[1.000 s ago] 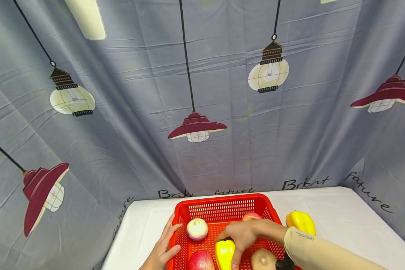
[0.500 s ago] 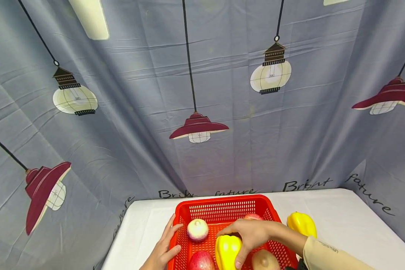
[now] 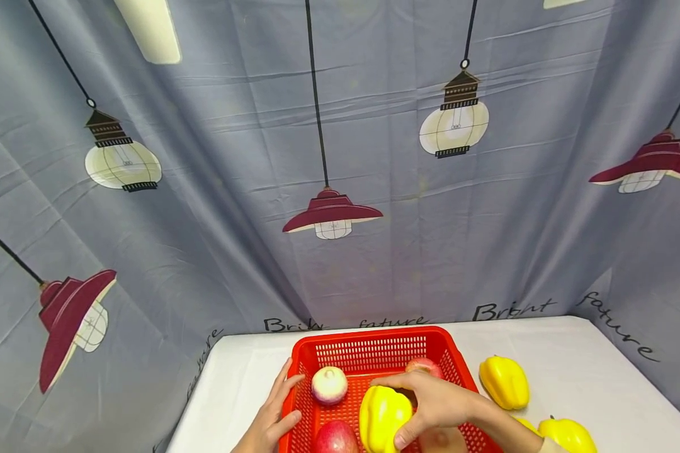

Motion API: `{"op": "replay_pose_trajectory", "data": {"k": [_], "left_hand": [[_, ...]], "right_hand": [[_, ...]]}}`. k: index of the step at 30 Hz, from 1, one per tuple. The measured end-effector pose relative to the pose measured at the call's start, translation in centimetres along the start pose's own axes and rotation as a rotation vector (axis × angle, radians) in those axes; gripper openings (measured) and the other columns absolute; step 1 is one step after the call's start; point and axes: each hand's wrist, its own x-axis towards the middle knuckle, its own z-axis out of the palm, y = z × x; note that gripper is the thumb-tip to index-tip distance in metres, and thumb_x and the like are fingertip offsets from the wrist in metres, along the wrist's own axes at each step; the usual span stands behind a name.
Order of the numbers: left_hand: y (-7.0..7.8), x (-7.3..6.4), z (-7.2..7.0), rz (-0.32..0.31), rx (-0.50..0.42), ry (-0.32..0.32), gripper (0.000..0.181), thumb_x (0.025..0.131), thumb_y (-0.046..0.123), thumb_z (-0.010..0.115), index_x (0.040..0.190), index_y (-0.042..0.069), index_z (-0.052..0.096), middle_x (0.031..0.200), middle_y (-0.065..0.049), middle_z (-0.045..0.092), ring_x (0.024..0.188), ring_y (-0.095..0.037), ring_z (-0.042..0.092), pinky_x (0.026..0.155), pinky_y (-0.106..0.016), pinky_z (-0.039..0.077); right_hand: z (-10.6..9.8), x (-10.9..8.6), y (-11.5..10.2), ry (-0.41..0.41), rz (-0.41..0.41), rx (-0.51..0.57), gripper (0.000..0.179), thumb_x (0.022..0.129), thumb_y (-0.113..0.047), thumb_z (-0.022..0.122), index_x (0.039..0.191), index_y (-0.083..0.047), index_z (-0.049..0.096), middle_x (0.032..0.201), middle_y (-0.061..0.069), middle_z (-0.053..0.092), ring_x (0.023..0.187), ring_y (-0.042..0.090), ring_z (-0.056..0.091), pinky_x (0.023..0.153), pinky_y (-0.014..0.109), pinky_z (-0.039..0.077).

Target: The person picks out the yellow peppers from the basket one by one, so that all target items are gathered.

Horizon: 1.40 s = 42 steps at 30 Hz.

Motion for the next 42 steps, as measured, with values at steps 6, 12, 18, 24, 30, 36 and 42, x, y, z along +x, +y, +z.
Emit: {"op": "replay_pose_trajectory", "data": {"k": [6, 12, 18, 24, 30, 36, 42], "left_hand": [[0.1, 0.0, -0.2, 0.0, -0.013, -0.004, 0.057, 0.097, 0.02, 0.053, 0.152, 0.012, 0.041, 0.169, -0.004, 0.0, 0.129, -0.037, 0.044, 0.08, -0.029, 0.056], [0.0, -0.1, -0.2, 0.03, 0.003, 0.001, 0.056, 0.097, 0.018, 0.053, 0.151, 0.01, 0.042, 0.169, -0.006, 0.0, 0.129, -0.036, 0.043, 0.079, -0.029, 0.057], [0.0, -0.1, -0.2, 0.05, 0.037, 0.008, 0.055, 0.096, 0.018, 0.054, 0.151, 0.011, 0.044, 0.169, -0.005, 0.002, 0.131, -0.035, 0.04, 0.082, -0.029, 0.056], [0.0, -0.1, -0.2, 0.052, 0.04, 0.011, 0.055, 0.096, 0.018, 0.054, 0.15, 0.012, 0.044, 0.169, -0.005, 0.002, 0.132, -0.036, 0.039, 0.083, -0.029, 0.056], [0.0, -0.2, -0.2, 0.054, 0.042, 0.023, 0.055, 0.096, 0.019, 0.054, 0.15, 0.013, 0.045, 0.169, -0.005, 0.002, 0.131, -0.035, 0.04, 0.082, -0.029, 0.056], [0.1, -0.2, -0.2, 0.054, 0.035, 0.021, 0.055, 0.096, 0.02, 0.054, 0.151, 0.014, 0.045, 0.169, -0.004, 0.002, 0.131, -0.035, 0.041, 0.082, -0.029, 0.056], [-0.1, -0.1, -0.2, 0.061, 0.072, 0.024, 0.055, 0.096, 0.021, 0.055, 0.151, 0.017, 0.045, 0.169, -0.003, 0.003, 0.137, -0.034, 0.032, 0.089, -0.03, 0.052]], "right_hand": [[1.1, -0.5, 0.1, 0.065, 0.059, 0.114, 0.078, 0.081, -0.04, 0.082, 0.147, -0.012, 0.051, 0.117, -0.002, 0.065, 0.102, 0.018, 0.061, 0.083, 0.032, 0.056], [1.8, -1.6, 0.4, 0.147, 0.082, 0.165, 0.08, 0.083, -0.038, 0.083, 0.149, -0.011, 0.049, 0.121, 0.003, 0.061, 0.102, 0.021, 0.061, 0.084, 0.031, 0.054], [2.3, -2.8, 0.5, 0.228, 0.063, 0.404, 0.079, 0.087, -0.02, 0.081, 0.152, 0.0, 0.04, 0.124, 0.015, 0.062, 0.105, 0.032, 0.062, 0.088, 0.036, 0.055], [2.5, -4.2, 1.3, 0.303, 0.042, 0.474, 0.076, 0.09, -0.015, 0.078, 0.151, 0.005, 0.037, 0.132, 0.02, 0.057, 0.108, 0.031, 0.062, 0.092, 0.035, 0.054], [2.0, -5.6, 1.1, 0.438, 0.153, 0.451, 0.084, 0.089, -0.013, 0.077, 0.155, 0.005, 0.029, 0.142, 0.017, 0.052, 0.11, 0.028, 0.06, 0.091, 0.031, 0.053], [1.5, -7.3, 1.6, 0.532, 0.233, 0.387, 0.088, 0.09, -0.016, 0.077, 0.153, 0.012, 0.024, 0.134, 0.022, 0.056, 0.106, 0.023, 0.062, 0.086, 0.029, 0.055], [1.1, -9.0, 2.5, 0.595, 0.228, 0.369, 0.086, 0.092, -0.011, 0.075, 0.154, 0.013, 0.02, 0.143, 0.028, 0.046, 0.106, 0.013, 0.062, 0.088, 0.028, 0.054]]}}
